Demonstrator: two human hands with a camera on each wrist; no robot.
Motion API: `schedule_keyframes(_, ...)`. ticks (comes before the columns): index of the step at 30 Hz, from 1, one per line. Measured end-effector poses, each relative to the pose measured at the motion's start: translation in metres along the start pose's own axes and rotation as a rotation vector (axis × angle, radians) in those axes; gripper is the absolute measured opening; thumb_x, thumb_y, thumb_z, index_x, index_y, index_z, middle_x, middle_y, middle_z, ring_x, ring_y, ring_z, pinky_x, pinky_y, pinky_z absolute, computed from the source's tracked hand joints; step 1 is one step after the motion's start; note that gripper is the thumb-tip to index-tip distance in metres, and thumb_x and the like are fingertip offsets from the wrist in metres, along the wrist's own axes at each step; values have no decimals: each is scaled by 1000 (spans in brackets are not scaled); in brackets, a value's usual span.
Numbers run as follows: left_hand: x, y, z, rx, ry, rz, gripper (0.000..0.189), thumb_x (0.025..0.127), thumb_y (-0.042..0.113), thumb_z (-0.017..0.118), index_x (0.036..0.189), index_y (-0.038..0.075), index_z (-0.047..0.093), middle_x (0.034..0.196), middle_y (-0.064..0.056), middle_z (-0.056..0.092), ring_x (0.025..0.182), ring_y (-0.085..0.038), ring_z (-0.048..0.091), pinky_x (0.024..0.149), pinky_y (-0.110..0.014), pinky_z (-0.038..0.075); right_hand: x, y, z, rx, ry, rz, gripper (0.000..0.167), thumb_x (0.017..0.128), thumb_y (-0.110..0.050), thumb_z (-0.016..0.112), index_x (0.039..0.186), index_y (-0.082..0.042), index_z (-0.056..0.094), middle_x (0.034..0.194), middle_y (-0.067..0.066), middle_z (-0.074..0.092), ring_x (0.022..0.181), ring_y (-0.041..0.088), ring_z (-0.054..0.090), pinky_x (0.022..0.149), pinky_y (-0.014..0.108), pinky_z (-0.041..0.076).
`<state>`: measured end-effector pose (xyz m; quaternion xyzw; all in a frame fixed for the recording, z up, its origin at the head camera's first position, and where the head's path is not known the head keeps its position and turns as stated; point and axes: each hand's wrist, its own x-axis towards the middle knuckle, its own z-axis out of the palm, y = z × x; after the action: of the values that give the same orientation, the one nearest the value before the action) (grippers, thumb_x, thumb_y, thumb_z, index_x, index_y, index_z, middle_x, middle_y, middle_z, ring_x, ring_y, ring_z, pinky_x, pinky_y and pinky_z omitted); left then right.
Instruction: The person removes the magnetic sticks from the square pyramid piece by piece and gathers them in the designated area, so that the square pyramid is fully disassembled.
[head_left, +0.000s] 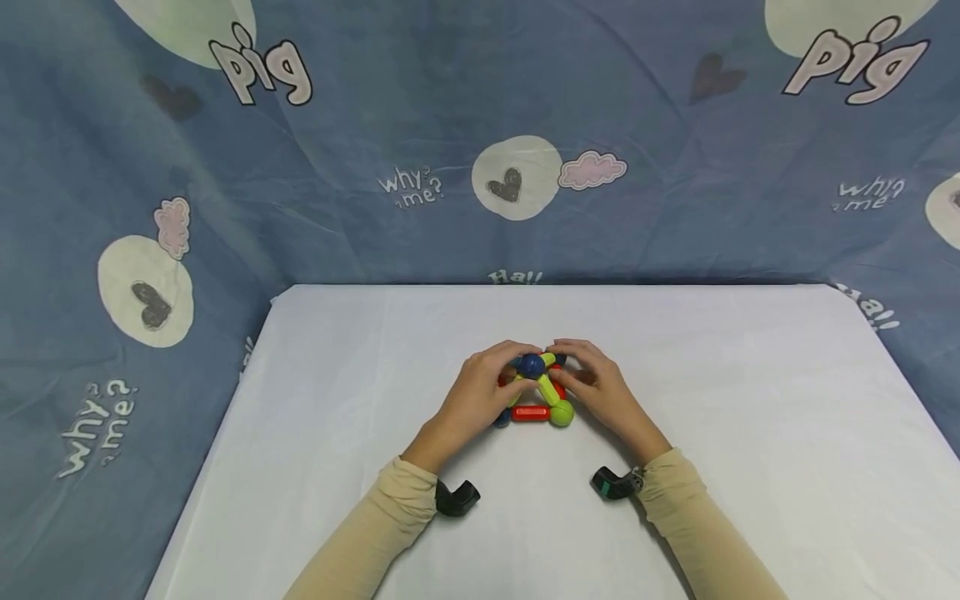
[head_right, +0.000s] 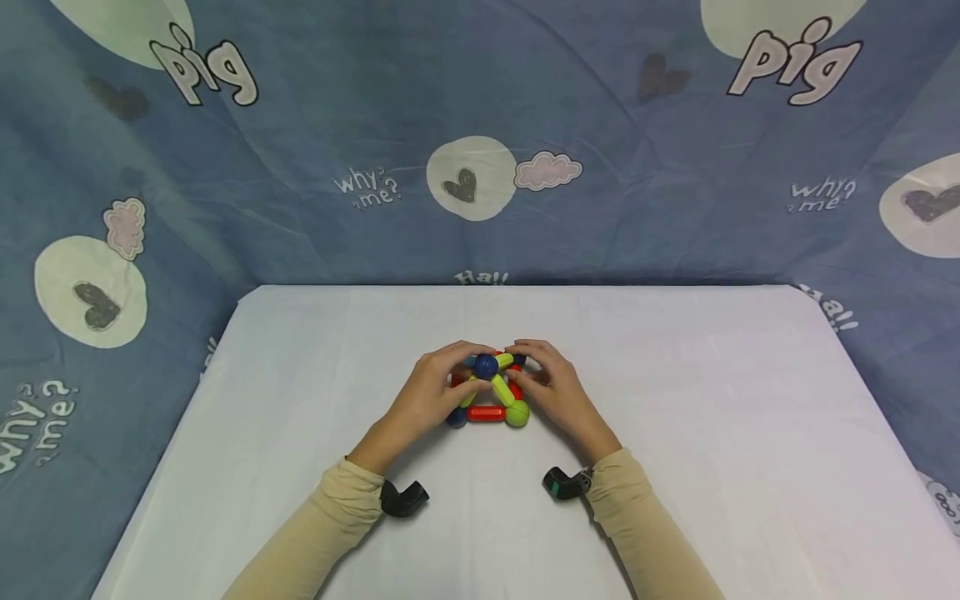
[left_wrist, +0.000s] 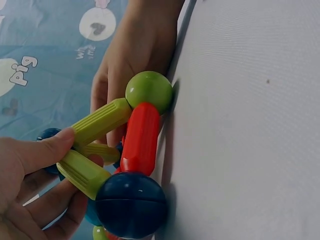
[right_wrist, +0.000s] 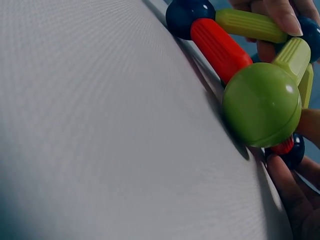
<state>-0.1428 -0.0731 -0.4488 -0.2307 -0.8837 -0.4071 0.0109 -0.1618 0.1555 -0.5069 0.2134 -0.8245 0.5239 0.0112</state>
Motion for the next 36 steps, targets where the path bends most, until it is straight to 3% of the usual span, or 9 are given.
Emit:
schedule_keyframes(7, 0, 0, 2, -18, 4, 45, 39, 91, 20, 79, 129, 15, 69, 122, 1, 71, 87, -10, 66, 78, -24, 56, 0, 0, 0, -21, 32, 0, 34, 95, -9, 73, 128, -7, 67, 136, 14, 64, 124, 30, 64, 91, 42, 60)
schedule_keyframes(12, 0, -2, -1, -45, -17, 55, 39, 91, 18, 80, 128, 12, 69, 122, 1, 71, 92, -12, 71, 81, -28, 60, 0, -2, 1, -19, 29, 11, 33, 95, -10, 73, 128, -8, 67, 135, 13, 64, 125, 30, 64, 92, 42, 60)
schedule_keyframes(22, 2, -4, -2, -29, -24, 74, 38, 87, 9, 79, 124, 12, 68, 116, 0, 70, 92, -13, 73, 81, -23, 59, 2, -15, 2, -17, 12, 43, 34, 94, 2, 71, 127, 6, 64, 134, 25, 62, 125, 41, 62, 93, 49, 58)
schedule_keyframes(30, 2, -1, -1, 40, 4, 86, 37, 84, 9, 81, 118, 14, 68, 110, 1, 68, 77, -17, 66, 70, -22, 54, 0, -5, 1, -19, 7, 14, 34, 94, -5, 74, 127, -5, 67, 132, 16, 65, 122, 32, 65, 92, 40, 60)
schedule_keyframes(36, 2, 0, 0, 53, 13, 90, 37, 84, 9, 82, 118, 14, 68, 110, 0, 69, 76, -17, 65, 69, -21, 53, 0, -4, -1, -14, -2, 2, 33, 95, -11, 74, 127, -9, 68, 132, 13, 66, 120, 29, 66, 91, 38, 61)
